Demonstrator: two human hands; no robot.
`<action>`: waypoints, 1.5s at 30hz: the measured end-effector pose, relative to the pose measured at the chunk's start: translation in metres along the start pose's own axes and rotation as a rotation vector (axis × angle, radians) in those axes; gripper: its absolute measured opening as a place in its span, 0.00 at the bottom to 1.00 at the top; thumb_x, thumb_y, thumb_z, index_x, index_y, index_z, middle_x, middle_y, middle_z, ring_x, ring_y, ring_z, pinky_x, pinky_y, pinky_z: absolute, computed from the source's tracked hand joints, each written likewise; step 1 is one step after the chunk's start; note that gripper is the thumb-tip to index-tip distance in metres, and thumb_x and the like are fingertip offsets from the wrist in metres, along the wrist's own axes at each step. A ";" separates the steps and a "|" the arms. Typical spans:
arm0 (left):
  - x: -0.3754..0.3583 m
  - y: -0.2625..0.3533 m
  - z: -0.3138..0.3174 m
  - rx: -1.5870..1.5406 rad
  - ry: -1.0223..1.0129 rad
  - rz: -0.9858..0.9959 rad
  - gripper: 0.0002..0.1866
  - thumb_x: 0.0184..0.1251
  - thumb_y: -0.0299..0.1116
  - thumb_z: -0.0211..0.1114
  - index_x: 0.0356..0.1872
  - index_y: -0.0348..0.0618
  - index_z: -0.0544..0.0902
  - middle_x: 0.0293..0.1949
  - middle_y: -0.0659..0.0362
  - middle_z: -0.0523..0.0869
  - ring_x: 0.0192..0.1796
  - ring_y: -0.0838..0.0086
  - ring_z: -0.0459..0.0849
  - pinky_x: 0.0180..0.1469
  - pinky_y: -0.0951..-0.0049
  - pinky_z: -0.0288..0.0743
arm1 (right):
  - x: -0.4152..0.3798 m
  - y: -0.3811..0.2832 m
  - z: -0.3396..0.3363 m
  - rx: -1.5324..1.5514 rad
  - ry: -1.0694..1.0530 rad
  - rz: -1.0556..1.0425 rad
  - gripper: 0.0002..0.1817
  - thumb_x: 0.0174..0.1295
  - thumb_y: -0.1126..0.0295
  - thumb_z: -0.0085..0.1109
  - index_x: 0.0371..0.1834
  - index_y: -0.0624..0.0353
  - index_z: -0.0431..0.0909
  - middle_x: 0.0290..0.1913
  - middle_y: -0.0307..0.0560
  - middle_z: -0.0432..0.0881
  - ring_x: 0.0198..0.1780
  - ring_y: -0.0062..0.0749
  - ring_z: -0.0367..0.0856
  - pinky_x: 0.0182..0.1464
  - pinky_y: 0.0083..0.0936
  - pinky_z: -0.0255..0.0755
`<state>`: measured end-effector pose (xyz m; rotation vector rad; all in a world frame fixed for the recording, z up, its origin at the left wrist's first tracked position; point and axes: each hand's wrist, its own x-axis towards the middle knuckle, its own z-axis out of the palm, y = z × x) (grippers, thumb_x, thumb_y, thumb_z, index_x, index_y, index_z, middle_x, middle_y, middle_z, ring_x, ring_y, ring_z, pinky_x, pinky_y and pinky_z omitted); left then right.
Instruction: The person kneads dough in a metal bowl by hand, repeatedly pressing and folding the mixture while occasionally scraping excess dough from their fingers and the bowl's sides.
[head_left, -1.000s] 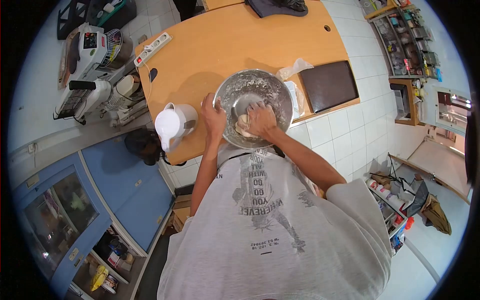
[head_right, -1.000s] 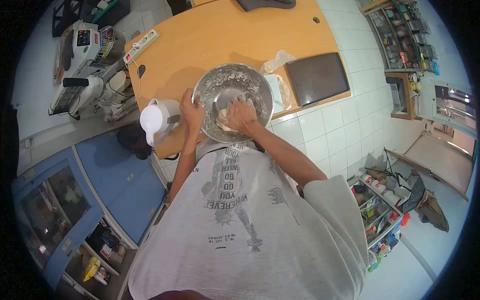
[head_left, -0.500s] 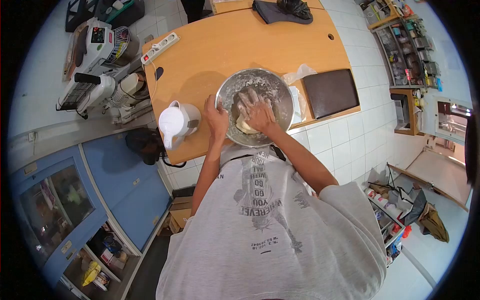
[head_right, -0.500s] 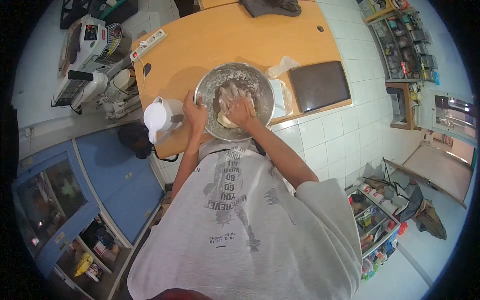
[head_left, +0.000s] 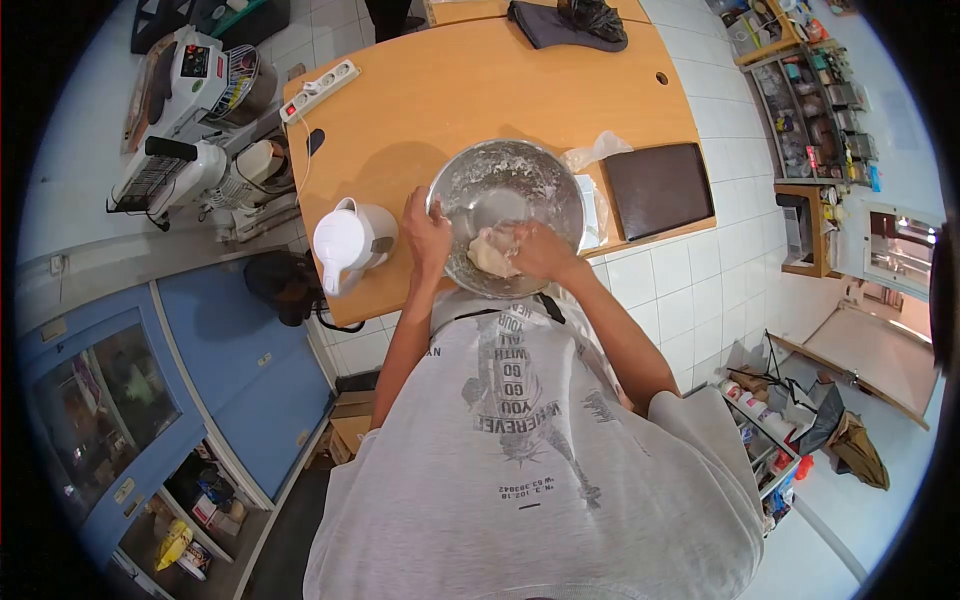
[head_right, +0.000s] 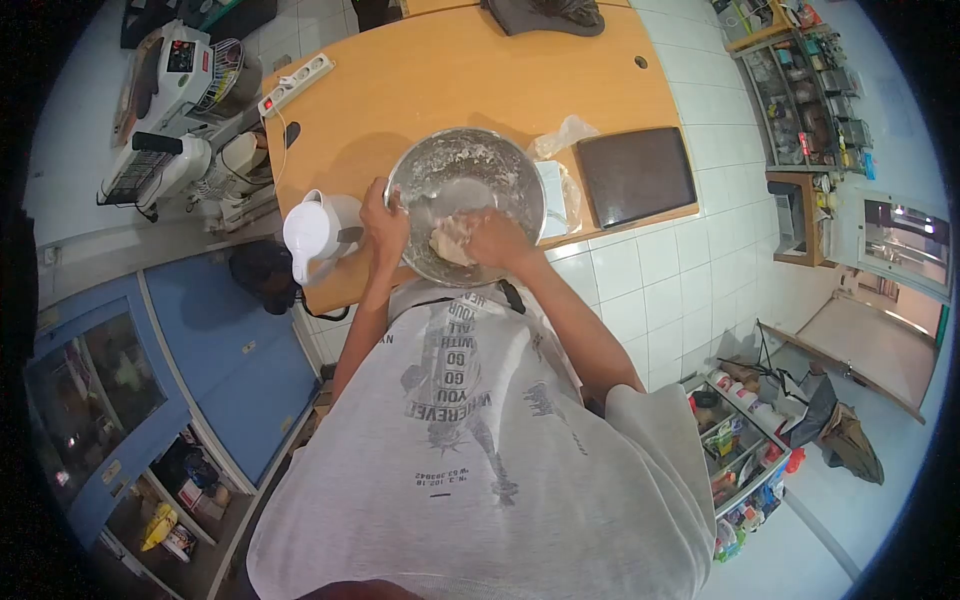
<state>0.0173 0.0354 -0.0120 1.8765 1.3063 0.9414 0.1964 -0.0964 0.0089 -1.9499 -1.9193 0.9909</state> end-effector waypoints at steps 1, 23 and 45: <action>-0.001 -0.001 0.000 0.000 0.008 0.012 0.07 0.69 0.18 0.64 0.46 0.32 0.79 0.41 0.39 0.83 0.46 0.37 0.81 0.48 0.47 0.73 | 0.005 0.010 -0.005 0.000 -0.003 0.001 0.35 0.80 0.40 0.39 0.71 0.54 0.80 0.68 0.61 0.83 0.68 0.63 0.81 0.77 0.60 0.65; -0.003 0.003 0.004 -0.043 0.016 0.018 0.06 0.68 0.17 0.63 0.43 0.32 0.78 0.39 0.38 0.81 0.45 0.36 0.79 0.46 0.44 0.71 | -0.007 -0.035 0.012 -0.152 -0.060 0.166 0.41 0.71 0.36 0.57 0.77 0.54 0.73 0.74 0.67 0.71 0.77 0.64 0.69 0.78 0.61 0.61; -0.005 0.001 0.000 -0.028 0.013 0.016 0.05 0.69 0.18 0.65 0.42 0.33 0.77 0.36 0.40 0.81 0.41 0.40 0.81 0.46 0.51 0.73 | 0.005 -0.023 0.032 -0.560 0.385 -0.083 0.48 0.73 0.28 0.45 0.90 0.43 0.52 0.87 0.59 0.59 0.85 0.54 0.60 0.77 0.86 0.36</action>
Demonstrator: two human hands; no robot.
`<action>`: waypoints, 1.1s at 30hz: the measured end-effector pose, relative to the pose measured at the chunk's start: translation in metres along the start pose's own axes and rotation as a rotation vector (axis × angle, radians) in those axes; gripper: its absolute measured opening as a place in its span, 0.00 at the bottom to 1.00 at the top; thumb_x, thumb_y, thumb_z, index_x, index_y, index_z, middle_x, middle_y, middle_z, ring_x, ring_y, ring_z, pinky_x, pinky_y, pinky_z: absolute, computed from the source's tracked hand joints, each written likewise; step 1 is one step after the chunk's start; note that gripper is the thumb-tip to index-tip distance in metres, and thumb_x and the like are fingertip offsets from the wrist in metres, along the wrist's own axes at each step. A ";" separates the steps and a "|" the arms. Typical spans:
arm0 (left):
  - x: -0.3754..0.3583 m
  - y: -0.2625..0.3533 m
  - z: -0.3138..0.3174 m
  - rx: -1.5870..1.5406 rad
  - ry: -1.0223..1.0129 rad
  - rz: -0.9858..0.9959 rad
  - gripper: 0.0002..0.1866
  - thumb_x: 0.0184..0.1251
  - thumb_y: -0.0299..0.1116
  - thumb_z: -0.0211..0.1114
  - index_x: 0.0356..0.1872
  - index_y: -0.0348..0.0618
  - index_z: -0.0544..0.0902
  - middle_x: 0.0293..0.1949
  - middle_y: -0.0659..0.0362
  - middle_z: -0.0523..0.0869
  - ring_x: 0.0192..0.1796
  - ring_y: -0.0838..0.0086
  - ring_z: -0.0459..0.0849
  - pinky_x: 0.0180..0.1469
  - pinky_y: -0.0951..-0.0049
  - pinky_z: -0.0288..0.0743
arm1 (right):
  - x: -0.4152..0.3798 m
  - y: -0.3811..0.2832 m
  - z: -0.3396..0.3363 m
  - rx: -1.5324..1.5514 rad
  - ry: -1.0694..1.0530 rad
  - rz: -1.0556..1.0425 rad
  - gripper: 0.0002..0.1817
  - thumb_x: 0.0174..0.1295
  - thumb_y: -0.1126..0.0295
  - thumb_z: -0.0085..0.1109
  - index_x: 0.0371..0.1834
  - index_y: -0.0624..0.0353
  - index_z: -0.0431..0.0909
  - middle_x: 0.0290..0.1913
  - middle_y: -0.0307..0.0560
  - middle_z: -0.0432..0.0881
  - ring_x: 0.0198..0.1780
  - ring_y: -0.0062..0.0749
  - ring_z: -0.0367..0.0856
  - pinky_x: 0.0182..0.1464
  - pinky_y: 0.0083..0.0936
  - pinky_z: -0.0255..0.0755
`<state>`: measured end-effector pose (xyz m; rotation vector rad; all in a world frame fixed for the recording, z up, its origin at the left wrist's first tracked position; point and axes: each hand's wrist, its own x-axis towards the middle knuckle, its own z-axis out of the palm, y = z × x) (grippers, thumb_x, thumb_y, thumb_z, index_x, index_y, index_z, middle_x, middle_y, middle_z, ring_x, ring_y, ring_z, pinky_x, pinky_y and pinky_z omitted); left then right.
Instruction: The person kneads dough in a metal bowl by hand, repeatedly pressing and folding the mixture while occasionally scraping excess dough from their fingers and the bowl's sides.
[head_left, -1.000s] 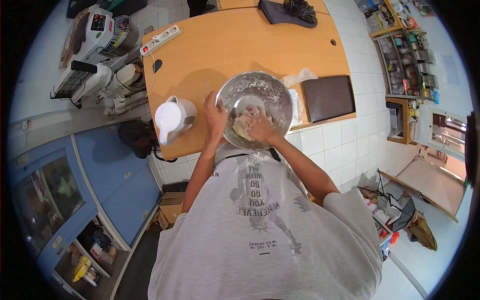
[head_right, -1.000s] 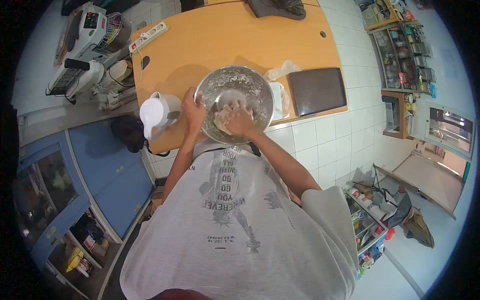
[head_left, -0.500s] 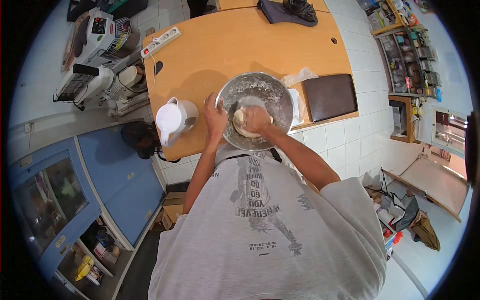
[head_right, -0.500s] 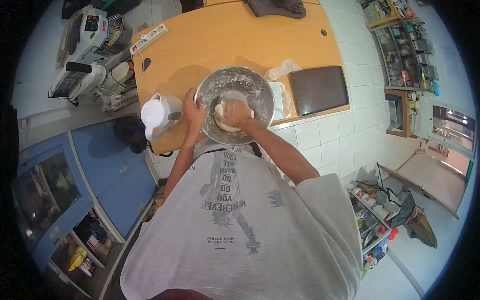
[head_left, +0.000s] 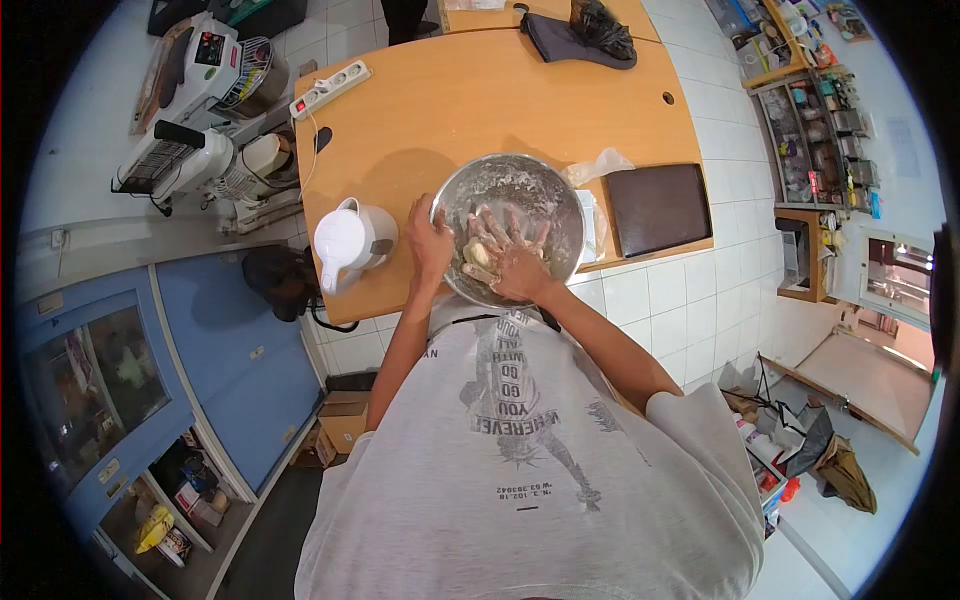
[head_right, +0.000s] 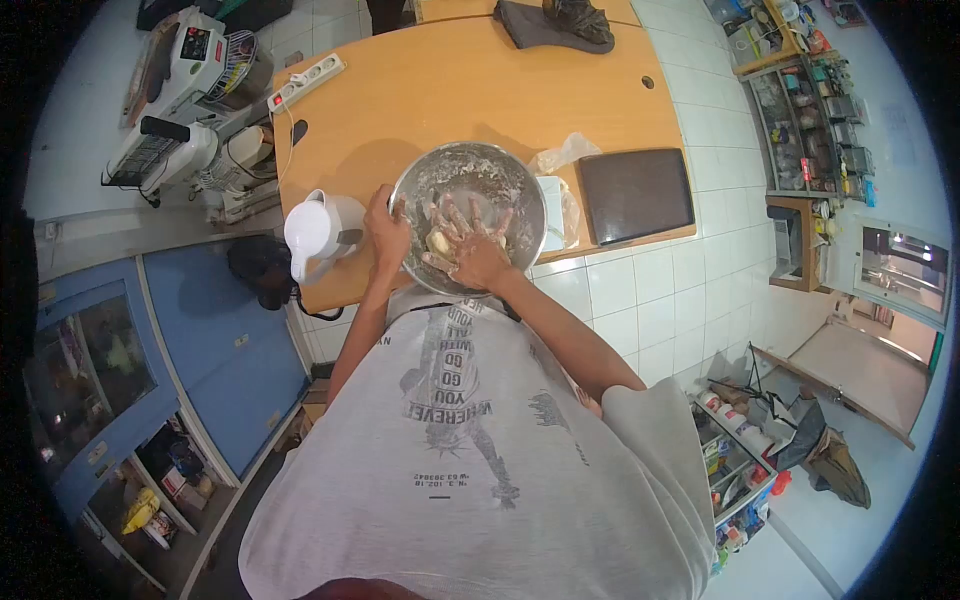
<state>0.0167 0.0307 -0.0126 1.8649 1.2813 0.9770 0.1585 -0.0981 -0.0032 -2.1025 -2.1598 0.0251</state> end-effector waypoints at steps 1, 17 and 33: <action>0.000 0.001 -0.001 0.016 -0.026 -0.022 0.06 0.69 0.18 0.64 0.43 0.33 0.78 0.38 0.40 0.81 0.44 0.38 0.80 0.47 0.49 0.73 | 0.000 0.001 -0.004 0.169 -0.242 0.065 0.51 0.72 0.27 0.44 0.91 0.40 0.45 0.89 0.56 0.52 0.88 0.53 0.51 0.74 0.90 0.27; 0.005 0.000 -0.004 0.008 -0.007 -0.007 0.04 0.71 0.20 0.65 0.42 0.33 0.78 0.36 0.42 0.82 0.41 0.42 0.82 0.45 0.52 0.74 | 0.043 0.046 -0.058 2.349 -0.225 0.376 0.56 0.70 0.17 0.28 0.91 0.43 0.47 0.90 0.47 0.53 0.89 0.43 0.49 0.87 0.52 0.46; 0.001 0.005 -0.010 -0.012 -0.009 -0.035 0.11 0.69 0.17 0.63 0.50 0.33 0.81 0.43 0.40 0.84 0.48 0.38 0.83 0.49 0.48 0.76 | 0.020 0.009 -0.019 0.017 -0.520 0.013 0.40 0.76 0.32 0.41 0.87 0.36 0.62 0.90 0.34 0.53 0.90 0.48 0.47 0.72 0.96 0.25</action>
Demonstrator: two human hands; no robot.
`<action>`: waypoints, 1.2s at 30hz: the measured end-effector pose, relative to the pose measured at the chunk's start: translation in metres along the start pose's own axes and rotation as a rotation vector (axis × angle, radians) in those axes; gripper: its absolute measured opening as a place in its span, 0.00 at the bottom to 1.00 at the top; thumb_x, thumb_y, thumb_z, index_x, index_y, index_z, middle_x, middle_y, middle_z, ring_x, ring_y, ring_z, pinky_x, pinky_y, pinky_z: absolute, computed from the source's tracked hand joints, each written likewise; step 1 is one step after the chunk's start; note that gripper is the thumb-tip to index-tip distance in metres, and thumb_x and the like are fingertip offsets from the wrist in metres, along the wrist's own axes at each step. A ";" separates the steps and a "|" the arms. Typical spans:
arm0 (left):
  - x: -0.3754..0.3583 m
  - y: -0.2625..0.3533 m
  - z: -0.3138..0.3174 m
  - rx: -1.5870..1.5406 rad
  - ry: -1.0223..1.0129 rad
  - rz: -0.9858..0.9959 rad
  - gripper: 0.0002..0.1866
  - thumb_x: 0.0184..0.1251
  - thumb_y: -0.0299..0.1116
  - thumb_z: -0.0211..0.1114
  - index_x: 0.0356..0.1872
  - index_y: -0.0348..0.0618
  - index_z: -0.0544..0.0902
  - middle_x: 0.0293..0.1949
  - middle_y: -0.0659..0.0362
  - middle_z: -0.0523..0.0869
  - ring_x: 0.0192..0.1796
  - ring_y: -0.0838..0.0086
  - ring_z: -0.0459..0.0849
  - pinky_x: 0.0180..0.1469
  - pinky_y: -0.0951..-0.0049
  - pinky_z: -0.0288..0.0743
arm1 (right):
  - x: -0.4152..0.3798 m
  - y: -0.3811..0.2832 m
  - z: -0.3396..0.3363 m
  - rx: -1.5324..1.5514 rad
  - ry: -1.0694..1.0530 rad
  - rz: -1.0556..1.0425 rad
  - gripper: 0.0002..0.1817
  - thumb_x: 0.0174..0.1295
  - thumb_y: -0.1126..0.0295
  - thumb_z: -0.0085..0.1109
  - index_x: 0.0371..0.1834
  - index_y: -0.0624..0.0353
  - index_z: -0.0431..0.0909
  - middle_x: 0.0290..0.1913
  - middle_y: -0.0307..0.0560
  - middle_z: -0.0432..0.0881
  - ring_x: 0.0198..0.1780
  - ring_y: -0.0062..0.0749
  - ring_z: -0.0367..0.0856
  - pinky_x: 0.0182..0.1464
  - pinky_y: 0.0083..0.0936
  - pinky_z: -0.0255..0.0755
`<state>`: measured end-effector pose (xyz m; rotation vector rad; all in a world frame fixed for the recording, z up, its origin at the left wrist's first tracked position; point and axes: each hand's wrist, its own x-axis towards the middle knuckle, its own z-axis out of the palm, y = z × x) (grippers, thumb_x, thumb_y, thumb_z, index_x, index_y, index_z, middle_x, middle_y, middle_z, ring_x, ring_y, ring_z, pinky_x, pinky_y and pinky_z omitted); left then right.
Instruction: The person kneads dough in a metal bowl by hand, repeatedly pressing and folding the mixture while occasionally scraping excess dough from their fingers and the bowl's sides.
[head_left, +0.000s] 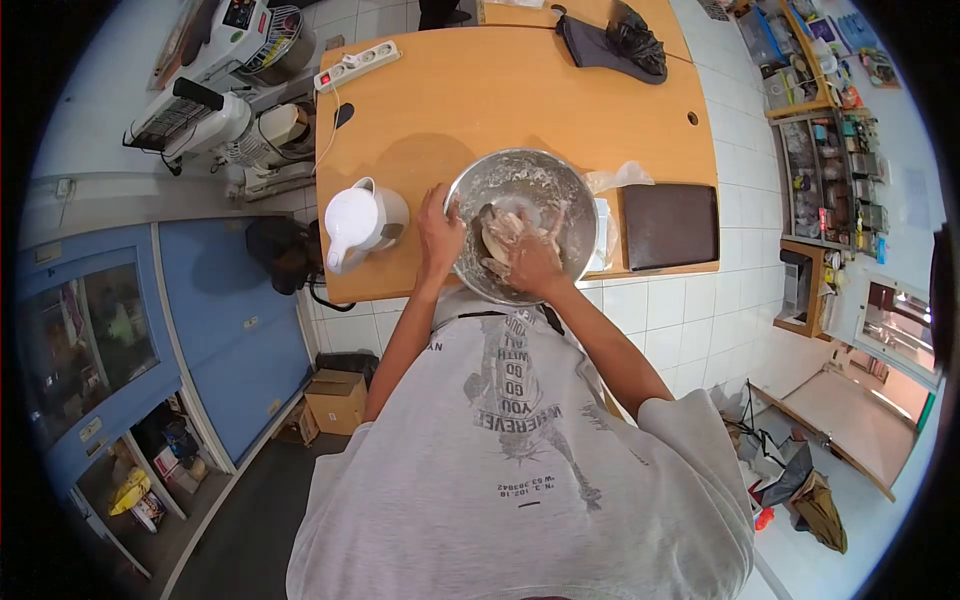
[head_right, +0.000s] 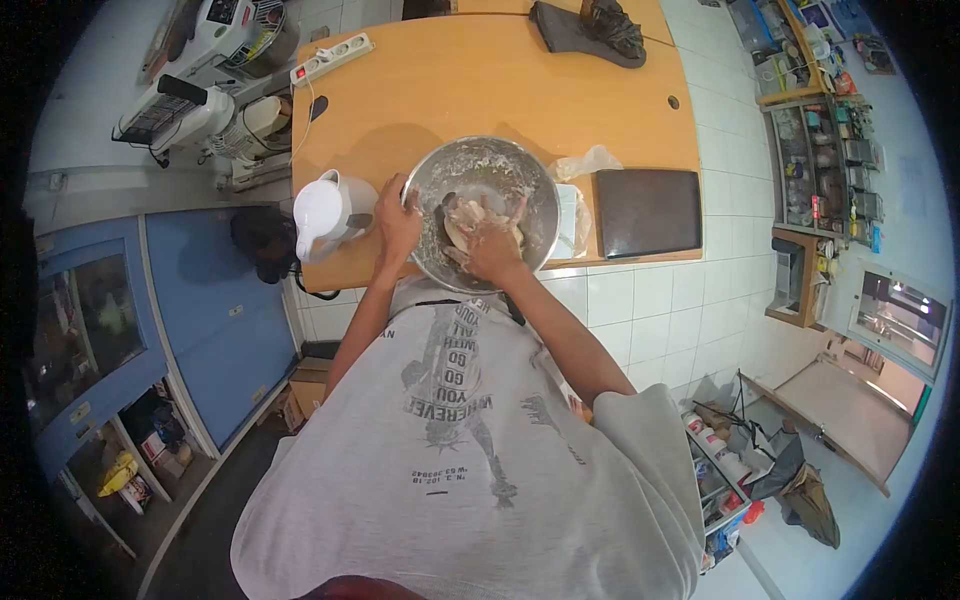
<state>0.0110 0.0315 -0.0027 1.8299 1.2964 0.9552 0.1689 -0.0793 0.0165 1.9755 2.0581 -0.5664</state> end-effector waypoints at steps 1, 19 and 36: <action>0.000 -0.002 0.001 0.003 -0.005 -0.009 0.10 0.69 0.18 0.63 0.50 0.33 0.81 0.43 0.40 0.84 0.48 0.38 0.83 0.50 0.48 0.76 | -0.001 0.006 0.011 0.092 0.062 0.015 0.43 0.71 0.27 0.46 0.84 0.34 0.67 0.88 0.37 0.58 0.88 0.51 0.52 0.73 0.95 0.26; 0.003 -0.010 0.011 0.006 -0.016 0.032 0.05 0.71 0.21 0.65 0.42 0.33 0.79 0.36 0.41 0.81 0.41 0.41 0.81 0.44 0.49 0.72 | 0.055 0.030 -0.019 0.410 -0.053 0.265 0.44 0.61 0.28 0.62 0.70 0.50 0.81 0.65 0.64 0.84 0.62 0.56 0.87 0.67 0.49 0.79; 0.003 -0.001 0.010 0.048 0.018 0.002 0.07 0.66 0.16 0.64 0.42 0.32 0.78 0.38 0.40 0.82 0.44 0.37 0.81 0.46 0.47 0.73 | -0.023 -0.008 -0.014 0.442 -0.090 0.006 0.52 0.72 0.26 0.45 0.88 0.53 0.57 0.90 0.52 0.48 0.88 0.67 0.45 0.78 0.85 0.39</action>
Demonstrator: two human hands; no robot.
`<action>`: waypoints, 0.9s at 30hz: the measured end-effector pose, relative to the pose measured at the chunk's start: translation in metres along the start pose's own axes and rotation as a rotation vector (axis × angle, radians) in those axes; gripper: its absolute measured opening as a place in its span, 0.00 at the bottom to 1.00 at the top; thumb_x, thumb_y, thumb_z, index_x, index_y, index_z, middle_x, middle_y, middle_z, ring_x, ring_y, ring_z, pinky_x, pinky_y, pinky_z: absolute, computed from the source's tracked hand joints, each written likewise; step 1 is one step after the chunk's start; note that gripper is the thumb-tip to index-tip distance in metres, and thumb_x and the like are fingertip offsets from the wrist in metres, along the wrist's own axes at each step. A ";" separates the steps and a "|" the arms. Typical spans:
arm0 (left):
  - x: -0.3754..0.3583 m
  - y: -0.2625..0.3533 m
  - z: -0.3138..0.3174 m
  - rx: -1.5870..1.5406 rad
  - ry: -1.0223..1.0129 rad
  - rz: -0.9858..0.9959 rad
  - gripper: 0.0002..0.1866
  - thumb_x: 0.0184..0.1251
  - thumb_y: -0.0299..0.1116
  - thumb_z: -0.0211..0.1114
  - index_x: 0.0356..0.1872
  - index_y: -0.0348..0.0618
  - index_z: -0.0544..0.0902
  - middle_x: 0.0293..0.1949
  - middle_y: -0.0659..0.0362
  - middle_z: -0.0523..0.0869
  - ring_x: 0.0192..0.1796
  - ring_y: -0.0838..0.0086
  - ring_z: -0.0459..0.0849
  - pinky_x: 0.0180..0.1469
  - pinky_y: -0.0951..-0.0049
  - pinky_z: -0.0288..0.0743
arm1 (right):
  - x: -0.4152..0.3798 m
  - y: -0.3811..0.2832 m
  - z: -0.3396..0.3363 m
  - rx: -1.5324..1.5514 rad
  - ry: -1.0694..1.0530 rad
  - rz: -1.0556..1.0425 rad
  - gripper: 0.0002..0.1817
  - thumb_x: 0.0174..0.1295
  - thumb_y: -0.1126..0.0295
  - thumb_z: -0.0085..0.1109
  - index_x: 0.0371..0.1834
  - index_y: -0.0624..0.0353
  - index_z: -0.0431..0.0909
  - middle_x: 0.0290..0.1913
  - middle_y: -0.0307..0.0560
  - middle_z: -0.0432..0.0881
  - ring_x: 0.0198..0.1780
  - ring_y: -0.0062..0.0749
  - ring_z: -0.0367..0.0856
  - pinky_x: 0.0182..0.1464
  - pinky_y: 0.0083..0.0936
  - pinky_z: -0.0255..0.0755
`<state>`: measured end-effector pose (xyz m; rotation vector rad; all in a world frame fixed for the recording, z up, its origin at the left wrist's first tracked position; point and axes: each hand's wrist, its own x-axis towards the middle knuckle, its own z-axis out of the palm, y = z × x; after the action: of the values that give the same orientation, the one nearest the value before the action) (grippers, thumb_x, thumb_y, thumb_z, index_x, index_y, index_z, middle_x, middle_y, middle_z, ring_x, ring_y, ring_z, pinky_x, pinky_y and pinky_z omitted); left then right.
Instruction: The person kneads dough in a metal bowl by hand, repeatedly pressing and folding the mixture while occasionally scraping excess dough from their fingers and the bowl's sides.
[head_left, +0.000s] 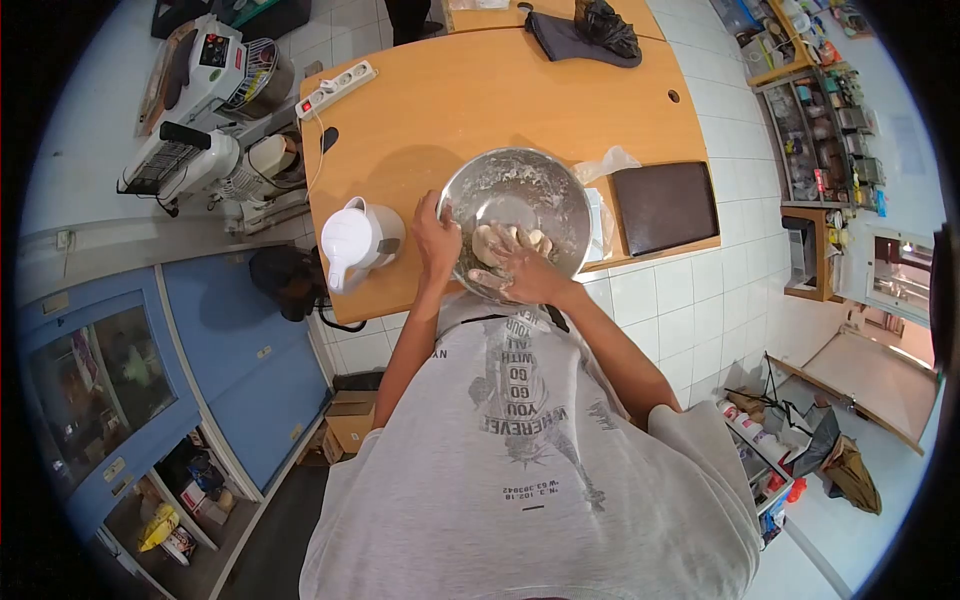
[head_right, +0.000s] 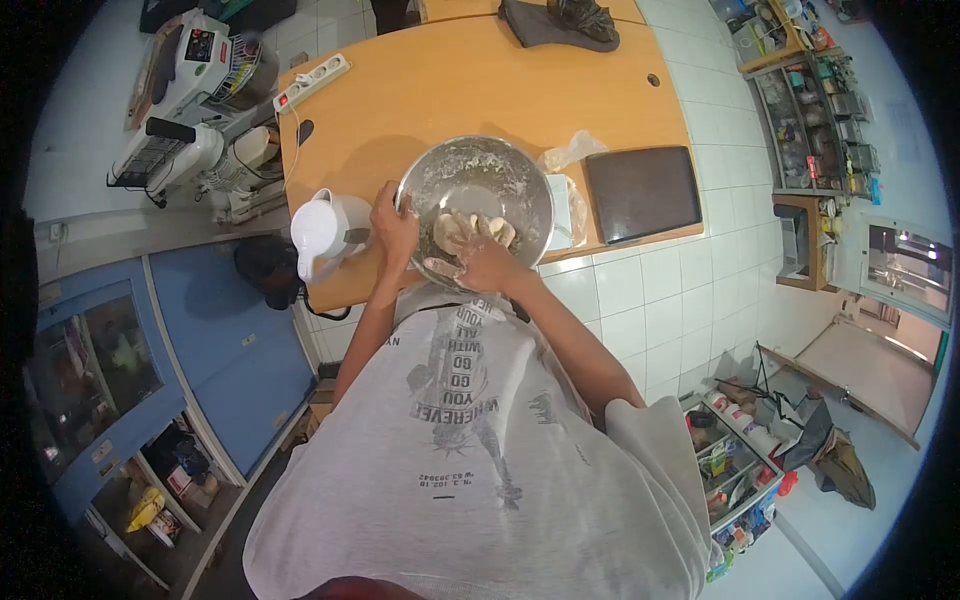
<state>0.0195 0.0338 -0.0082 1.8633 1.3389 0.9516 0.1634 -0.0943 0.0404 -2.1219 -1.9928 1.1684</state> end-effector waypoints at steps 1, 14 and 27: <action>0.000 -0.002 0.000 0.001 -0.006 0.003 0.07 0.66 0.16 0.64 0.42 0.33 0.79 0.38 0.40 0.82 0.44 0.37 0.81 0.46 0.47 0.73 | -0.004 0.008 -0.010 -0.002 -0.003 -0.001 0.52 0.72 0.26 0.45 0.88 0.53 0.57 0.90 0.52 0.48 0.88 0.67 0.45 0.78 0.85 0.39; 0.001 -0.002 -0.002 -0.041 0.011 -0.002 0.06 0.66 0.16 0.64 0.41 0.33 0.79 0.38 0.41 0.82 0.44 0.39 0.81 0.46 0.48 0.73 | 0.041 0.033 -0.016 1.113 0.066 -0.222 0.49 0.75 0.23 0.31 0.87 0.46 0.60 0.86 0.54 0.61 0.88 0.54 0.52 0.84 0.63 0.44; 0.000 -0.004 -0.001 -0.035 0.005 -0.026 0.06 0.68 0.17 0.64 0.43 0.32 0.78 0.38 0.39 0.81 0.44 0.37 0.80 0.46 0.47 0.73 | 0.065 0.029 0.019 -0.208 0.344 -0.162 0.46 0.74 0.25 0.39 0.90 0.33 0.52 0.91 0.49 0.49 0.91 0.58 0.29 0.80 0.79 0.18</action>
<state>0.0164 0.0350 -0.0113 1.8141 1.3385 0.9607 0.1731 -0.0522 -0.0197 -2.0255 -2.1437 0.5495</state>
